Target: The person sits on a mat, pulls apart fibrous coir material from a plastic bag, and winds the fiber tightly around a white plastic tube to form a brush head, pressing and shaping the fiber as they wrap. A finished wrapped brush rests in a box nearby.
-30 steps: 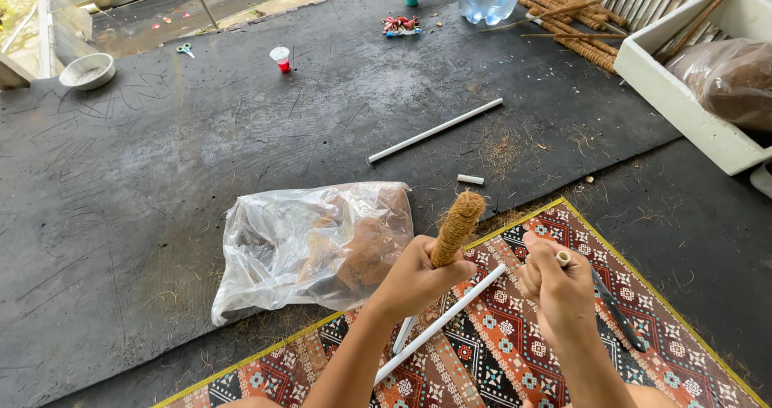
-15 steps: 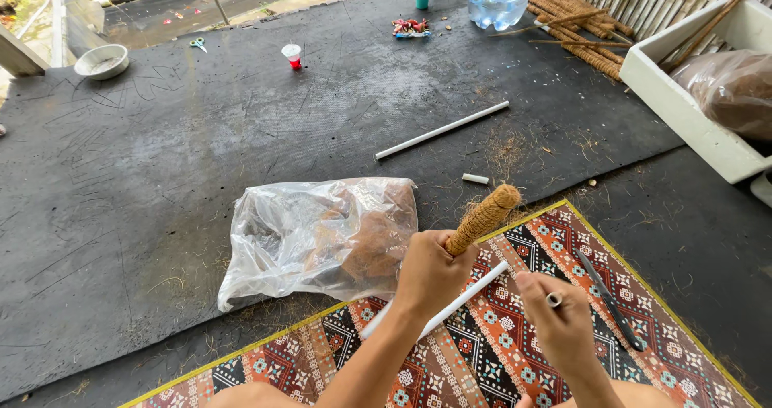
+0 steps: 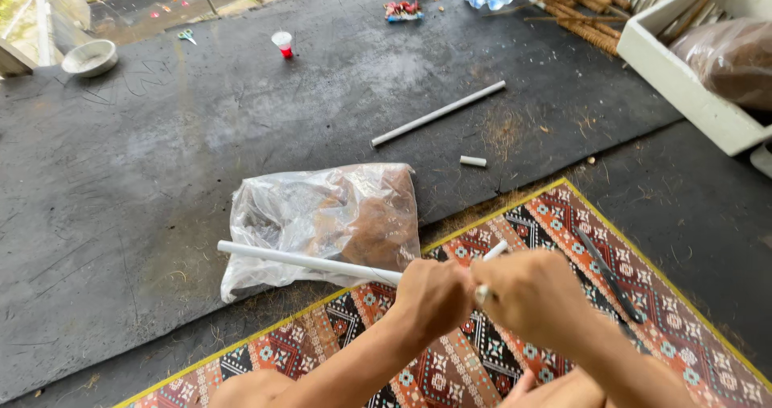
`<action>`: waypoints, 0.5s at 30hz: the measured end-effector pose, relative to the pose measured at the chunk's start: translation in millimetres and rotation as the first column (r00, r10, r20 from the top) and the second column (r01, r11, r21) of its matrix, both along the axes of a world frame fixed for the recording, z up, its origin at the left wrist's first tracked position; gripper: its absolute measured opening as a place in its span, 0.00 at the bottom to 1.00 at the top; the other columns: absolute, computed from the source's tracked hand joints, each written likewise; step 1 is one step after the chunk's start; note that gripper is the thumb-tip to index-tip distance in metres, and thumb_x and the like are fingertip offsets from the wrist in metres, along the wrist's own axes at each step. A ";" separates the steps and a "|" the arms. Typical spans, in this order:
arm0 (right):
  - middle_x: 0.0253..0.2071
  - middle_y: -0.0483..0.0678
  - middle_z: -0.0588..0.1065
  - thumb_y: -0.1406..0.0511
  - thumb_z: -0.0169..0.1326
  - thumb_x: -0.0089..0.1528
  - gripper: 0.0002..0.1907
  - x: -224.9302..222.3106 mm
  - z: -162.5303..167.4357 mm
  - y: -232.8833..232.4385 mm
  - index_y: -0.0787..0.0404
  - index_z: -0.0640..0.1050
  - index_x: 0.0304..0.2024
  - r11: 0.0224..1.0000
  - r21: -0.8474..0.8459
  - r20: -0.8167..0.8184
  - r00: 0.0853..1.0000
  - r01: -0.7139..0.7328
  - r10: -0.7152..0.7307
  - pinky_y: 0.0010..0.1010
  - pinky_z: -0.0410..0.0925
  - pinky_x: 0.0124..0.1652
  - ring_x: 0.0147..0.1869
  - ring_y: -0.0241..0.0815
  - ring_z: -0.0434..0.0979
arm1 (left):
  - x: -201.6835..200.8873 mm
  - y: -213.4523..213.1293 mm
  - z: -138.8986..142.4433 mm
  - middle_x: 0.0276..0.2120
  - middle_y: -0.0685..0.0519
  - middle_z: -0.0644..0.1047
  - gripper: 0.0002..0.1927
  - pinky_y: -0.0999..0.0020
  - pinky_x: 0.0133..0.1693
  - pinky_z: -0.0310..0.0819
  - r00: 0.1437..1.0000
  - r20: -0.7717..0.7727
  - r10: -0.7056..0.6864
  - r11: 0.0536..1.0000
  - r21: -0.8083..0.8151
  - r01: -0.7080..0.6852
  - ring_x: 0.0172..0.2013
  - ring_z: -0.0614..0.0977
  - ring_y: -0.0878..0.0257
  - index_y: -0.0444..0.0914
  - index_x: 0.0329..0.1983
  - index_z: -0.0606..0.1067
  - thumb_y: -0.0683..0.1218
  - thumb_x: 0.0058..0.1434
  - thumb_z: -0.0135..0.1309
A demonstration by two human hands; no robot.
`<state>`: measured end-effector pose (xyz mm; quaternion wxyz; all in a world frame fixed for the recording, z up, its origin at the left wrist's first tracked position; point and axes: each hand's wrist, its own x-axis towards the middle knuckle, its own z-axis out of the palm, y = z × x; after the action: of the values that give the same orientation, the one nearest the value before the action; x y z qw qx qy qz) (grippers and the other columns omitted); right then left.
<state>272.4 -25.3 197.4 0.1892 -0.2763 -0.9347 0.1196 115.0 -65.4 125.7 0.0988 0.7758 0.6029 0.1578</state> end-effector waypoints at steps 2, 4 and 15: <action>0.11 0.49 0.69 0.56 0.57 0.63 0.19 5.0 -1.6 14.4 0.57 0.78 0.18 1.000 -0.029 -0.010 1.000 0.002 -0.003 0.39 0.59 0.17 0.12 0.44 0.65 | 8.0 -16.4 -5.1 0.19 0.46 0.77 0.12 0.56 0.24 0.75 0.997 -0.026 -0.068 0.997 -0.037 0.067 0.20 0.82 0.51 0.32 0.36 0.76 0.47 0.59 0.57; 0.12 0.50 0.66 0.56 0.59 0.62 0.22 7.6 -9.2 28.5 0.59 0.77 0.16 0.994 -0.110 -0.042 0.999 -0.001 -0.003 0.37 0.57 0.19 0.15 0.43 0.60 | 11.2 -27.4 -3.1 0.17 0.48 0.77 0.14 0.53 0.23 0.73 0.980 -0.073 -0.183 0.979 -0.107 0.175 0.19 0.81 0.49 0.42 0.20 0.78 0.49 0.61 0.58; 0.15 0.36 0.64 0.61 0.54 0.62 0.11 25.6 -77.3 18.8 0.58 0.76 0.26 0.600 -0.799 -0.405 0.782 -0.050 -0.474 0.28 0.53 0.19 0.19 0.27 0.58 | -2.1 -10.2 44.6 0.13 0.49 0.73 0.13 0.60 0.22 0.69 0.821 0.568 0.054 0.998 -0.005 -0.062 0.16 0.76 0.58 0.39 0.20 0.77 0.47 0.59 0.59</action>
<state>298.0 -6.4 120.2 0.3409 -0.3950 -0.6417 0.5622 112.9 -75.6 170.3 0.2635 0.6758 0.5683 0.3885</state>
